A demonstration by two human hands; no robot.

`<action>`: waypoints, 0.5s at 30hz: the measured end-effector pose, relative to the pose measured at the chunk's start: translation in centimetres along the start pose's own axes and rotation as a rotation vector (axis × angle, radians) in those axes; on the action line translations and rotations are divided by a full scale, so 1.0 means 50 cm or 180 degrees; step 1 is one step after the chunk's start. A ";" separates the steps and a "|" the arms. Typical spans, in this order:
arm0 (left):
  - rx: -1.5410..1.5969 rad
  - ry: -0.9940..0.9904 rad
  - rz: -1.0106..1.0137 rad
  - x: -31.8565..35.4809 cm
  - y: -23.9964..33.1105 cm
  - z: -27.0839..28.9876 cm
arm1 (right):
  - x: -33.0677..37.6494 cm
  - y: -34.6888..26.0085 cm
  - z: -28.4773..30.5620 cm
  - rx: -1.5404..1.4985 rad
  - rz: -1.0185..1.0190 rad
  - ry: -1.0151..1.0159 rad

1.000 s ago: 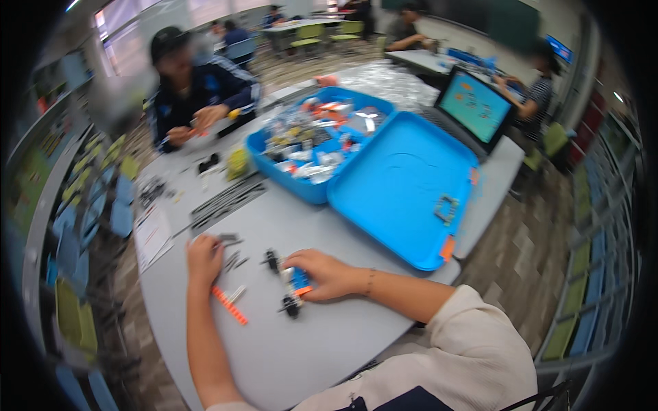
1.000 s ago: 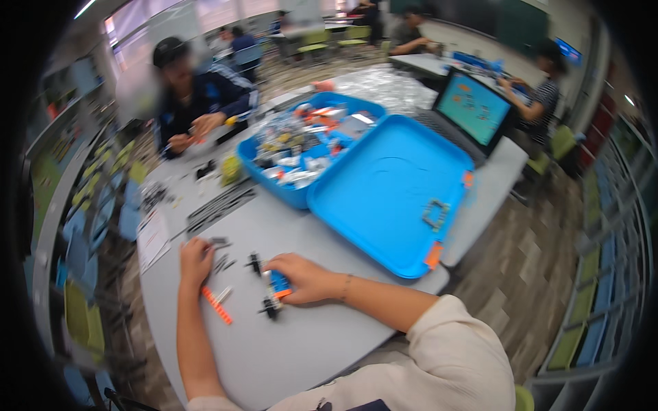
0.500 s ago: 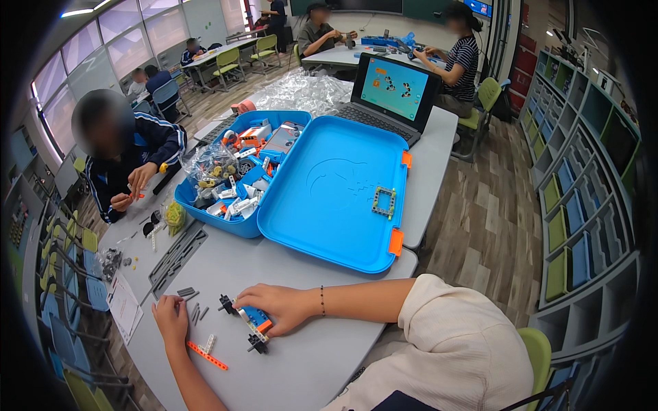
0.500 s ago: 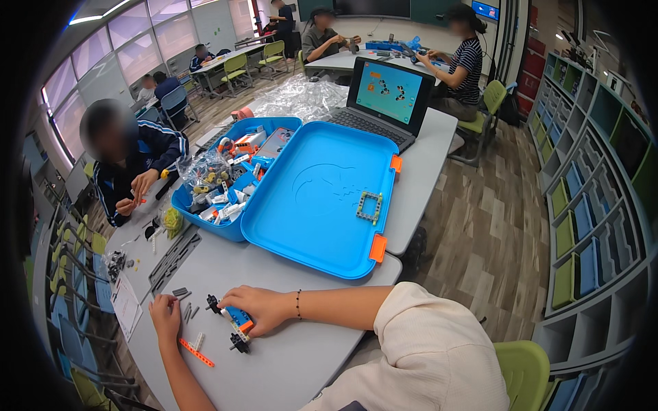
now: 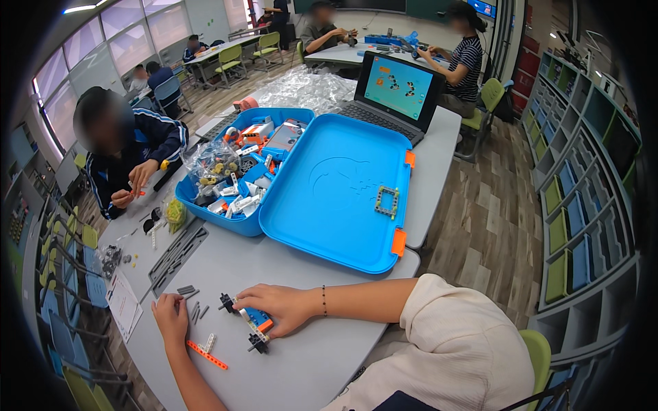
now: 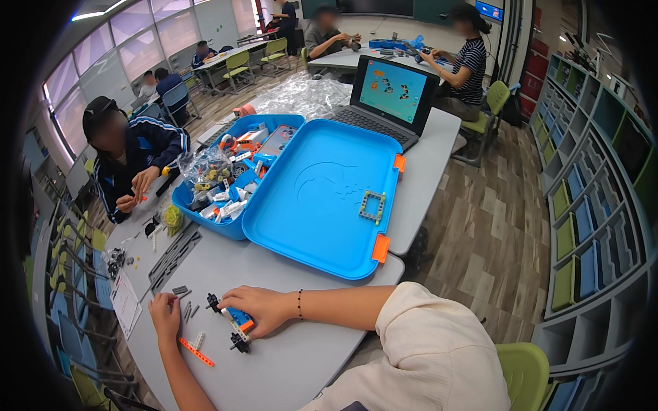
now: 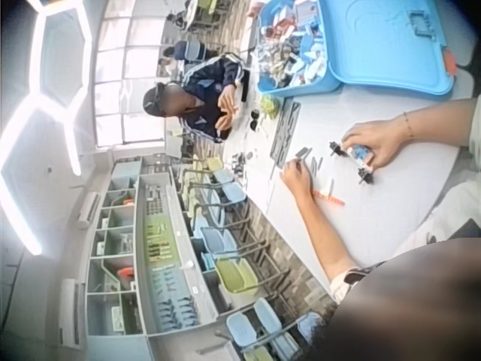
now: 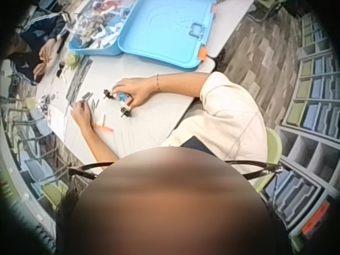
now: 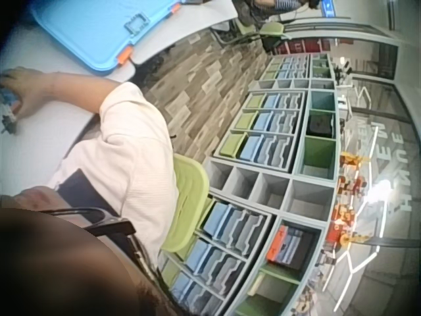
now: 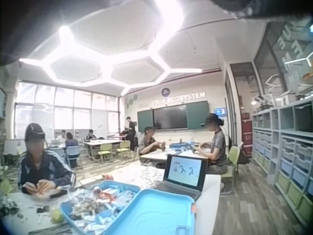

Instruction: The person assembles a small wheeled robot using LEGO Technic parts. They connect beams, axles, and wheels to a central motorized chassis, then attach a black circular component to the front. The person retrieves additional pieces from a blue bin and continues building the structure.

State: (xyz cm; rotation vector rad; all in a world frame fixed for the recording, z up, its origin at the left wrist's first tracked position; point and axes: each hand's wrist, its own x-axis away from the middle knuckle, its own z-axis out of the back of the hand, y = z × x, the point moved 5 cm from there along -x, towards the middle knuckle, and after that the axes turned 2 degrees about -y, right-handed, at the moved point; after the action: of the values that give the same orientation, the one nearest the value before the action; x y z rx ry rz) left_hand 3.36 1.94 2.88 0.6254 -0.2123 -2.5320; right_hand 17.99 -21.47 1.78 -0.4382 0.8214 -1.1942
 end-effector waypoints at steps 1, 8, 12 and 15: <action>0.0006 0.0035 -0.0024 0.000 0.001 0.001 | 0.000 0.001 -0.001 -0.0021 -0.0050 -0.0061; -0.0001 -0.0007 0.0017 0.000 0.001 0.000 | -0.001 0.000 0.001 -0.0005 -0.0091 -0.0127; 0.0033 0.0019 0.0006 0.001 0.005 0.002 | 0.000 0.000 0.000 -0.0059 -0.0103 -0.0138; 0.0052 -0.0004 -0.0007 0.001 0.007 0.003 | 0.001 0.001 0.000 -0.0022 -0.0094 -0.0076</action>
State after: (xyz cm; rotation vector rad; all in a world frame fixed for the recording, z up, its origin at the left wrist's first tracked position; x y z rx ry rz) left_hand 3.39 1.64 3.10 0.6306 -0.2331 -2.5352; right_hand 18.00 -21.51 1.74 -0.4707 0.8012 -1.2117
